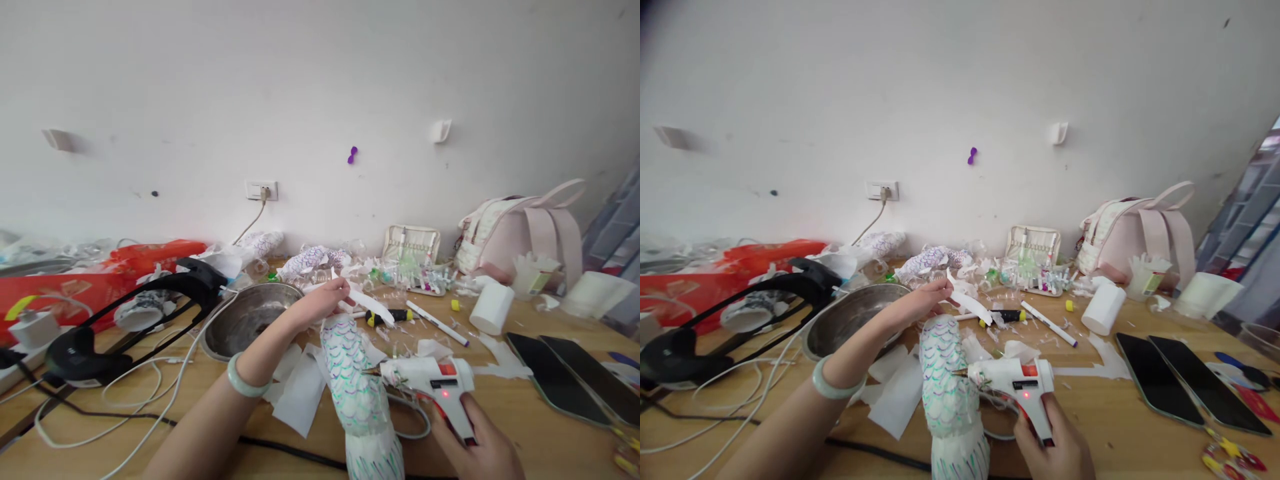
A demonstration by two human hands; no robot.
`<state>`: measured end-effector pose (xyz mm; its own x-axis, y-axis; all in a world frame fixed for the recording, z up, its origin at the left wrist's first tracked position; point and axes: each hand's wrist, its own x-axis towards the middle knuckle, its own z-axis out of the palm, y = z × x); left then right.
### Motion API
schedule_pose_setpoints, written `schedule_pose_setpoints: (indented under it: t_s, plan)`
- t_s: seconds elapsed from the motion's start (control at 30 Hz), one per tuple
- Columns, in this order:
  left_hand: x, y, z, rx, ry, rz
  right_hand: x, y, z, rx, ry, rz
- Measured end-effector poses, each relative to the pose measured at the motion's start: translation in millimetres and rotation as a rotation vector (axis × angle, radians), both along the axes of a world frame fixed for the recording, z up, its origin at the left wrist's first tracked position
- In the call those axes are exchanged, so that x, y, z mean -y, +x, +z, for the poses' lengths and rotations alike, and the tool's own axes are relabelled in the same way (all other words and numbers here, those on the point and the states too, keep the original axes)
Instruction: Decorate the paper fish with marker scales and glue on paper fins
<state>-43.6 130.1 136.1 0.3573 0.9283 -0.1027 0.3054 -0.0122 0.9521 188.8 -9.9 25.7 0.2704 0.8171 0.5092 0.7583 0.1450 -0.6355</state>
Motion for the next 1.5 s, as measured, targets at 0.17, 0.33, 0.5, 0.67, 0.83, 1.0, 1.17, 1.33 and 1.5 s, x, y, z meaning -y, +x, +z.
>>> schedule_pose_setpoints:
  t_s: [0.17, 0.33, 0.5, 0.67, 0.83, 1.0, 1.17, 1.33, 1.5]
  plan:
    - [0, 0, 1.3, -0.008, -0.007, -0.002, 4, -19, 5.2, -0.073, 0.043, -0.066]
    - [0, -1, 1.4, -0.005, -0.015, -0.002, 4, -24, 7.6, 0.053, 0.099, -0.104]
    - [-1, -1, 0.8, 0.003, -0.006, -0.007, -3, -12, -7.7, 0.086, 0.122, -0.11]
    - [4, -1, 3.7, 0.015, 0.01, -0.015, -15, -1, -16.6, 0.232, 0.225, -0.057]
    - [8, -1, 7.8, 0.023, 0.018, -0.011, -19, 0, -13.4, 0.232, 0.183, -0.054]
    - [7, -1, 7.6, 0.008, 0.043, -0.017, -23, -5, -4.5, 0.14, 0.12, -0.03]
    - [8, -3, 7.9, -0.009, 0.072, -0.027, -27, -13, 20.6, 0.089, 0.127, -0.036]
    - [6, -4, 6.0, 0.009, 0.089, -0.027, -31, -19, 40.3, 0.073, 0.141, -0.037]
    - [6, -4, 6.7, 0.036, 0.101, -0.006, -38, -25, 44.6, 0.04, 0.159, -0.008]
